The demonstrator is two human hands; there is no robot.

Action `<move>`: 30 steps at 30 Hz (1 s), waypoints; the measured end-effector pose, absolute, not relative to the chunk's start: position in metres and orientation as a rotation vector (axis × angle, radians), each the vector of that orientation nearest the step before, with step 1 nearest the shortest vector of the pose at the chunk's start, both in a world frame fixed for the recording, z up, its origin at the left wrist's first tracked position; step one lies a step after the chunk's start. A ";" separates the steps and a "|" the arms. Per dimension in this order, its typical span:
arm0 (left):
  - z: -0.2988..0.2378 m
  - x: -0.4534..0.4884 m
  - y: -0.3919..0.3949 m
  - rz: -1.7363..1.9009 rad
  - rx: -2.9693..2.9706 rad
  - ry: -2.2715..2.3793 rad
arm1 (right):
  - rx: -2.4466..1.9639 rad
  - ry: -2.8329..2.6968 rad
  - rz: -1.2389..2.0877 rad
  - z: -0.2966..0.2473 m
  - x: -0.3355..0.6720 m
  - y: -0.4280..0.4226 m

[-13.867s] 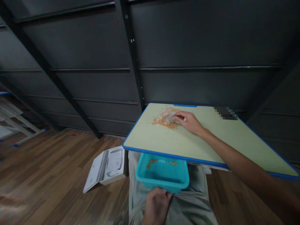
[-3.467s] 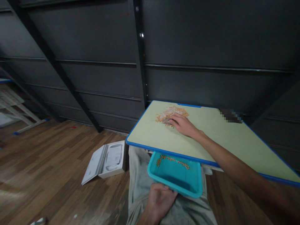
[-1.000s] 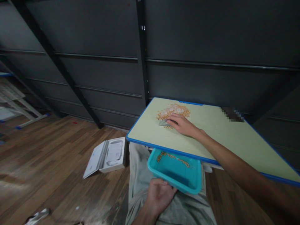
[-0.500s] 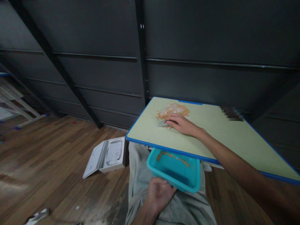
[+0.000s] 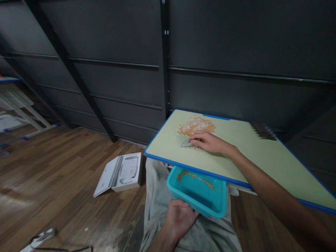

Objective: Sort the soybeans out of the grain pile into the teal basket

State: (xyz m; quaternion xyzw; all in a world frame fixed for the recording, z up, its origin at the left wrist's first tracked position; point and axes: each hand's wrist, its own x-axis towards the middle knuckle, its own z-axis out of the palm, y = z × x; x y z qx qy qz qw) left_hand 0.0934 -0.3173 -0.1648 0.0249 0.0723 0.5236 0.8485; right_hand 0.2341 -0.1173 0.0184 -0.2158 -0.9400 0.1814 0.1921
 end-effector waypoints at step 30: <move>-0.161 0.094 -0.318 1.118 0.033 0.201 | -0.883 -2.644 1.338 0.029 0.247 -0.122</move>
